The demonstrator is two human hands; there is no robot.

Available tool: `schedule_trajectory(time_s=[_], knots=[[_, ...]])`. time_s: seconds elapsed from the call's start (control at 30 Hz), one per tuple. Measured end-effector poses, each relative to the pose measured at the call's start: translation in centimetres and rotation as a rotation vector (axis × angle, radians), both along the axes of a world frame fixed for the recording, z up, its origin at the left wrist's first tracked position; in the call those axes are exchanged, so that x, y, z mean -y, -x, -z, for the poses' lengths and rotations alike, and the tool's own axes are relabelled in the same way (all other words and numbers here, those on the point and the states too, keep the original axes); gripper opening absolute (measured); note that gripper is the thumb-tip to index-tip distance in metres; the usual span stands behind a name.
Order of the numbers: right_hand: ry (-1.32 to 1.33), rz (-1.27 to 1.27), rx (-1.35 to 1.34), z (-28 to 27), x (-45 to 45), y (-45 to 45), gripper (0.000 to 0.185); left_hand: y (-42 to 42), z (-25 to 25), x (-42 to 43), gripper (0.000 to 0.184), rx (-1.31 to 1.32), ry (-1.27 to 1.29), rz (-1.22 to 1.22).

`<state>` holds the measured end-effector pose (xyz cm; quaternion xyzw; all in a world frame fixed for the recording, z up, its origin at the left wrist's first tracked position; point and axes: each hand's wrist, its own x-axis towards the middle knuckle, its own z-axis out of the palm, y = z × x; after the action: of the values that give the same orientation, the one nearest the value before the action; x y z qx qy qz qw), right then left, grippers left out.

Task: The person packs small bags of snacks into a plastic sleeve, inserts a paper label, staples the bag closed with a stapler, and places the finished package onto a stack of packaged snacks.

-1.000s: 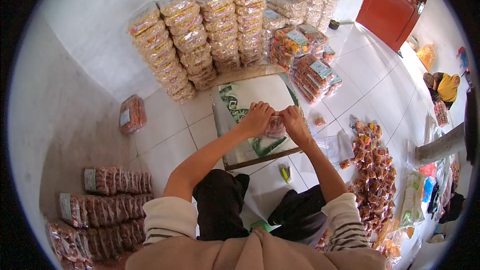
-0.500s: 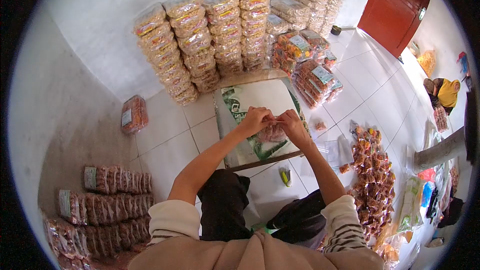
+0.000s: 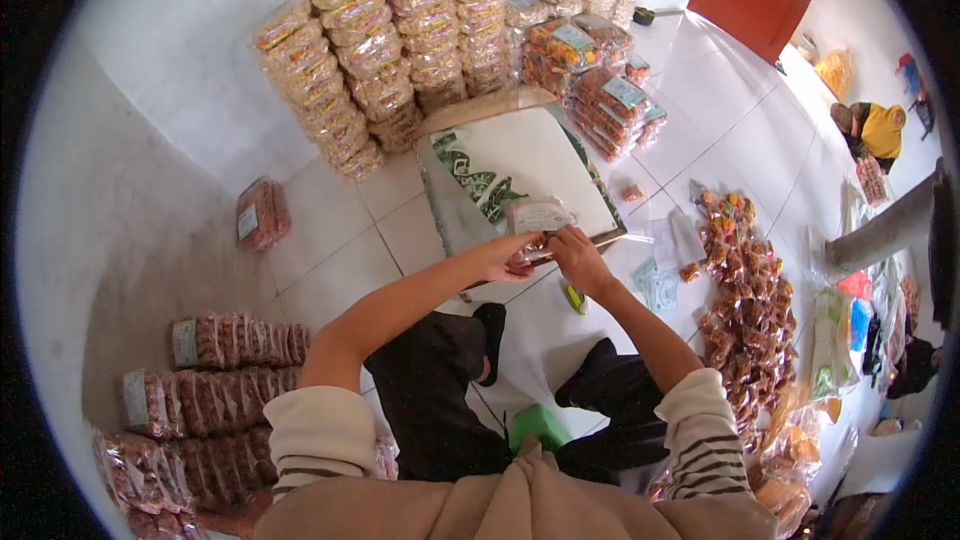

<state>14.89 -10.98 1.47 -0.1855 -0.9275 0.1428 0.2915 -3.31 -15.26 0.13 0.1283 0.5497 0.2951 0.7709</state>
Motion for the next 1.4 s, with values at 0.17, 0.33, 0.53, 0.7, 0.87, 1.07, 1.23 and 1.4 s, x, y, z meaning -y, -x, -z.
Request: schedule_trajectory(time_s=[0.17, 0.33, 0.53, 0.7, 0.87, 1.07, 1.23, 1.4], knots=[[-0.16, 0.01, 0.013, 2.5, 1.4, -1.7, 0.01, -3.3, 3.6, 1.3, 0.02, 0.092, -0.291, -0.167], [-0.244, 0.073, -0.073, 5.9, 0.9, -2.3, 0.008, -5.7, 7.5, 1.2, 0.023, 0.306, -0.071, -0.452], [-0.009, 0.202, -0.05, 10.7, 0.1, -3.4, 0.018, -7.9, 10.3, -0.1, 0.014, 0.18, -0.109, -0.623], [0.376, 1.042, -0.351, 16.8, 1.6, -4.5, 0.044, -8.6, 9.8, -1.6, 0.012, 0.106, -0.095, -0.695], [0.469, 1.037, 0.062, 23.7, 2.5, -5.1, 0.078, -9.0, 10.0, -2.1, 0.012, 0.061, -0.095, -0.707], [0.463, 0.965, 0.234, 25.7, 1.6, -4.8, 0.049, -9.3, 9.2, -2.3, 0.012, 0.022, -0.091, -0.715], [0.69, 1.025, -0.363, 22.9, 1.5, -4.9, 0.039, -9.0, 9.4, -2.1, 0.014, 0.067, -0.111, -0.673], [1.293, 0.669, -0.938, 13.5, 2.9, -4.6, 0.035, -8.5, 9.8, -2.3, 0.013, 0.043, -0.089, -0.647]])
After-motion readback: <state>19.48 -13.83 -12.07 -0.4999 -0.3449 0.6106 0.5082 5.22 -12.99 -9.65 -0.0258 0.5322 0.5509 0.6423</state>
